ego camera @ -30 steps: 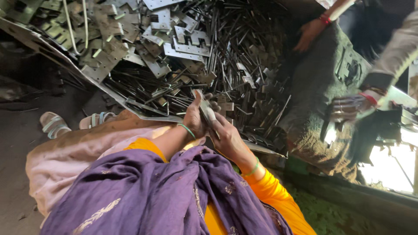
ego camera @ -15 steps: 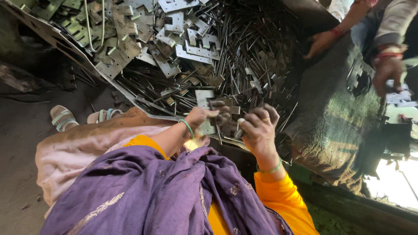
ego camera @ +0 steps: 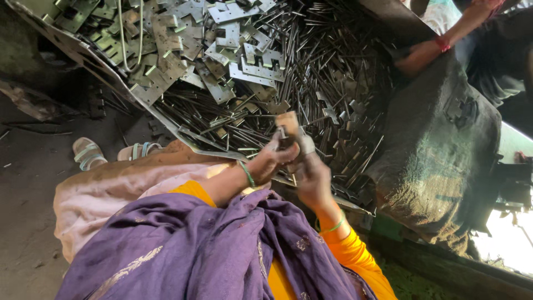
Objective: The person sorts small metal parts from a large pile in a metal tray, picking up pieces and moving them to separate areas. The person handles the parts by hand, occasionally separating flat pieces from rods.
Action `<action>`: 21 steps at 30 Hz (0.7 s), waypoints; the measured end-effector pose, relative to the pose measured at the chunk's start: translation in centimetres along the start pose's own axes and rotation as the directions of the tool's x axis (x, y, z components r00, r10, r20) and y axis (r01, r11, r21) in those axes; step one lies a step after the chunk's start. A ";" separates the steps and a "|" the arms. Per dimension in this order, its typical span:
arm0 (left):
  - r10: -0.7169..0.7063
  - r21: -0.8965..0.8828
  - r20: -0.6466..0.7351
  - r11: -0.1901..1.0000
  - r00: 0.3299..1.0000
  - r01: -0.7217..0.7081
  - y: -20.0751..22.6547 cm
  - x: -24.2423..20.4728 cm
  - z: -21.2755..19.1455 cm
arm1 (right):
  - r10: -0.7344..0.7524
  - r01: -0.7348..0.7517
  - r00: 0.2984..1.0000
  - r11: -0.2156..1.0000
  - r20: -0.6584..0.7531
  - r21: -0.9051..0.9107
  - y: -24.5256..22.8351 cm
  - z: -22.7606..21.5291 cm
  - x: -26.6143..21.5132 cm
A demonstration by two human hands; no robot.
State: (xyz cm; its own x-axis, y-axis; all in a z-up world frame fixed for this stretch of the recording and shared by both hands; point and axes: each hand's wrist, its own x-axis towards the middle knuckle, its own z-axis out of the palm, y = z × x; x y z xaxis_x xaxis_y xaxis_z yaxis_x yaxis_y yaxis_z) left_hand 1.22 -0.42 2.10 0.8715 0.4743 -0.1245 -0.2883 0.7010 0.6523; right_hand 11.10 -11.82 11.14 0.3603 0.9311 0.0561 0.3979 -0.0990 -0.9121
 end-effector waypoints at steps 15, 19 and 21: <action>0.467 0.786 0.082 -0.573 0.880 0.231 10.1 0.7 -12.3 | 0.276 -0.076 0.770 0.935 -0.576 0.347 9.8 -16.2 -3.5; 0.384 0.920 0.125 -0.391 0.915 0.039 9.8 -0.6 -9.6 | -0.261 -0.477 0.740 0.446 -0.620 -0.757 17.0 -26.6 -4.9; 0.449 0.967 0.192 -0.236 0.873 -0.092 10.2 -1.2 -9.2 | -0.353 -0.522 0.745 0.220 -0.566 -0.824 18.8 -30.9 -5.0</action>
State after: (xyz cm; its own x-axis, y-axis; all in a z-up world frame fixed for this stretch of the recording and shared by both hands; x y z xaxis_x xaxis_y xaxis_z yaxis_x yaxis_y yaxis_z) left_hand -6.43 11.00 2.01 0.7073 0.6262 0.3279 0.3717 -0.7241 0.5809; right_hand 42.79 -29.15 6.28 0.6055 0.5301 0.5936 0.5949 -0.7970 0.1049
